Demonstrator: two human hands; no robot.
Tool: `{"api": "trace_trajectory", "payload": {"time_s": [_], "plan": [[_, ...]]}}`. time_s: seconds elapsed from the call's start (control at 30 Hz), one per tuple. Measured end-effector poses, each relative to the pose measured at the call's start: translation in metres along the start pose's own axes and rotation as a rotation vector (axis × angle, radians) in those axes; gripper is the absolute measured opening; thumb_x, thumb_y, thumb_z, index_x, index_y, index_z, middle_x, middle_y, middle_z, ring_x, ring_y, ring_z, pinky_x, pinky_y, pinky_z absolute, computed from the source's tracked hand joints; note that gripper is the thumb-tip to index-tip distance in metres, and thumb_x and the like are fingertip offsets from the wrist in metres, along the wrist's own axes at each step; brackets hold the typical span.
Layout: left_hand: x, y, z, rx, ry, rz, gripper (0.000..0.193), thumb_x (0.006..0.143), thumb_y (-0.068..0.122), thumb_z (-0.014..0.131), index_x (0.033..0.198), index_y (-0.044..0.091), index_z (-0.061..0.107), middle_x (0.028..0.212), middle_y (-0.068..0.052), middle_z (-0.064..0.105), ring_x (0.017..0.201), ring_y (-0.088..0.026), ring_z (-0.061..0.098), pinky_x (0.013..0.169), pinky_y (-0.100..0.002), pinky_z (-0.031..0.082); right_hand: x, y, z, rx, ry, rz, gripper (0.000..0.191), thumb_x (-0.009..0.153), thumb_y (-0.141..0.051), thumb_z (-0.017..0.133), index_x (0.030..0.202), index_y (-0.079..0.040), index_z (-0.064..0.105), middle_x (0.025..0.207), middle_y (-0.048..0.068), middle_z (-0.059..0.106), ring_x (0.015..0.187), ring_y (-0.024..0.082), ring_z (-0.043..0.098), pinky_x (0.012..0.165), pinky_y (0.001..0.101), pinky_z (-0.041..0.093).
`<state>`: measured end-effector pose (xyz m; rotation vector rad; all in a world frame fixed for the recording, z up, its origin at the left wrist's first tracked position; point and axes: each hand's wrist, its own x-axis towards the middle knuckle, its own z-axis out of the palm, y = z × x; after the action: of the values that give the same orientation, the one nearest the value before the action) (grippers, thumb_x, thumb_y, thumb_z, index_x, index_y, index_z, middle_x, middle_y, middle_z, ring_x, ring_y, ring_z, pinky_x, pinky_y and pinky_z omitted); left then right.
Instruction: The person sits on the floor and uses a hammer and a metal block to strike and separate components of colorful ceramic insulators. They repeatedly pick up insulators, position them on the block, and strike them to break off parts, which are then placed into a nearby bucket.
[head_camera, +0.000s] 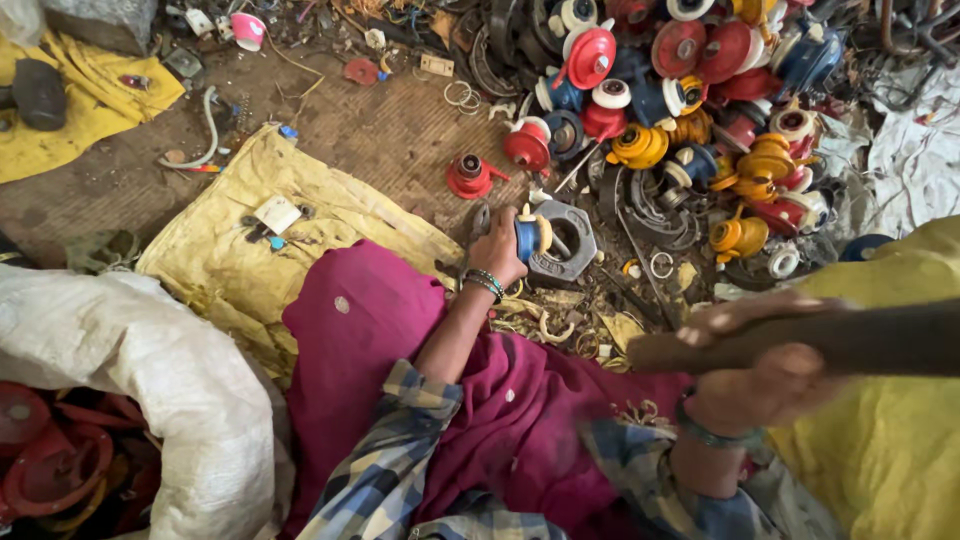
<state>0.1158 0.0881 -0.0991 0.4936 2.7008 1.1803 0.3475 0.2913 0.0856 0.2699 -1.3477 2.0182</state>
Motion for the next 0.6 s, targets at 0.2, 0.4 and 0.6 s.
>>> {"api": "trace_trajectory", "payload": {"time_s": [0.2,0.4,0.6], "plan": [[0.002,-0.011,0.003,0.008,0.004,-0.047,0.086,0.065,0.018,0.088,0.135,0.016,0.038,0.120,-0.019,0.063,0.094,-0.044,0.070,0.078,-0.055,0.056,-0.053,0.143,-0.006,-1.375,-0.197,0.510,0.033,0.111,-0.033,0.057,0.126,-0.004,0.056,0.093,0.012,0.063,0.074,0.023,0.061,0.064,0.0374,0.050],[-0.010,-0.012,-0.006,0.082,0.083,-0.039,0.092,0.059,0.007,0.085,0.139,0.014,0.039,0.132,-0.022,0.054,0.097,-0.046,0.067,0.073,-0.054,0.057,-0.052,0.057,-0.004,-0.957,0.225,0.521,0.026,0.113,-0.026,0.058,0.115,-0.001,0.061,0.081,0.008,0.059,0.068,0.017,0.053,0.059,0.0350,0.045],[-0.016,0.001,-0.016,0.017,0.083,-0.018,0.086,0.057,0.010,0.089,0.130,0.015,0.043,0.124,-0.019,0.059,0.099,-0.045,0.067,0.079,-0.055,0.056,-0.003,-0.033,0.042,-0.130,0.134,0.010,0.048,0.105,-0.044,0.047,0.144,-0.016,0.042,0.106,0.017,0.067,0.087,0.030,0.070,0.066,0.0429,0.061]]}}
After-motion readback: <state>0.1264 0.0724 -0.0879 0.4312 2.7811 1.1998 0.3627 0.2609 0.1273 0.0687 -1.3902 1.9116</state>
